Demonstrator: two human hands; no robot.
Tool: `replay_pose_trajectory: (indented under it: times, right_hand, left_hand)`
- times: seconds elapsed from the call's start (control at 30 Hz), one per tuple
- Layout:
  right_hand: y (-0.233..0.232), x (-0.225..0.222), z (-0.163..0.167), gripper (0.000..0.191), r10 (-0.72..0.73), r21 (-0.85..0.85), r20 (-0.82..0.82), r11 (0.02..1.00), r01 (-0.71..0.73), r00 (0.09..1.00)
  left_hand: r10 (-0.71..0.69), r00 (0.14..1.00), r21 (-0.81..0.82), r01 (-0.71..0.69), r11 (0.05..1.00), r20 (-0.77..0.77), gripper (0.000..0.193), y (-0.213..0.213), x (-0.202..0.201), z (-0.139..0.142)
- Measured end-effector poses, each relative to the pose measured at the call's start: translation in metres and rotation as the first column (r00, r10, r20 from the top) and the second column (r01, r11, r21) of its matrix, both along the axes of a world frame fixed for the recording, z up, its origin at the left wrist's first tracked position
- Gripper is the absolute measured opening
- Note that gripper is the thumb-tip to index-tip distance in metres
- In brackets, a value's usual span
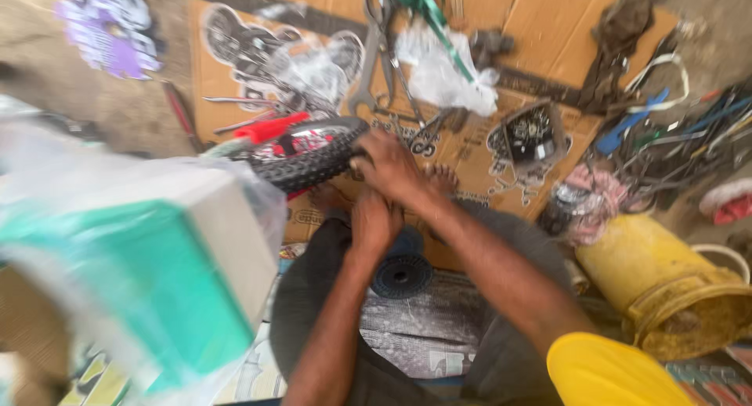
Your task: The person assembles a child's bicycle by attaching a water bottle holder to the handlebars and securing a front basket. They use a screwdriver to tighten the components and wrap a plastic bag around the basket for protection.
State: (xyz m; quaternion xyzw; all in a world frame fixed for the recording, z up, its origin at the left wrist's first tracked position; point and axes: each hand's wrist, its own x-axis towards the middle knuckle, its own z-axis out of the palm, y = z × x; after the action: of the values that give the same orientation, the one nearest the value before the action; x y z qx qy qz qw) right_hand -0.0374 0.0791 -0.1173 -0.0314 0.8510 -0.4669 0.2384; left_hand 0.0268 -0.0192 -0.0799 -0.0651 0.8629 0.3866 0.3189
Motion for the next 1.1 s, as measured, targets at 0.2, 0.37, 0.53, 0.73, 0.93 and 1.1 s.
replay_pose_trajectory:
  times: [0.2,0.37,0.53,0.73,0.93,1.1]
  right_hand:
    - [-0.012,0.034,0.112,0.032,-0.095,-0.019,0.042,0.995,0.096,0.995]
    - [-0.038,0.037,0.219,0.033,-0.068,0.000,0.119,0.998,0.068,0.991]
    - [-0.088,0.008,0.316,0.026,-0.003,0.003,-0.059,1.000,0.003,0.998]
    - [-0.114,0.004,0.388,0.023,0.020,-0.042,-0.161,0.999,-0.027,0.987]
    - [-0.119,0.029,0.423,0.023,0.229,0.022,-0.305,0.972,-0.234,0.924]
    - [-0.113,0.046,0.432,0.024,0.415,0.079,-0.195,0.910,-0.407,0.889]
  left_hand:
    - [0.125,0.992,0.147,-0.122,0.982,-0.015,0.038,-0.016,0.036,0.146]
    - [0.175,0.984,0.195,-0.165,0.967,-0.035,0.029,-0.037,0.052,0.257]
    - [0.114,0.941,0.039,-0.107,0.993,-0.320,0.028,-0.074,0.038,0.314]
    - [0.140,0.765,-0.057,-0.224,0.973,-0.628,0.024,-0.149,-0.007,0.364]
    - [0.279,0.743,-0.177,-0.470,0.865,-0.609,0.030,-0.201,-0.028,0.370]
    - [0.291,0.792,-0.243,-0.476,0.845,-0.537,0.036,-0.204,-0.008,0.353]
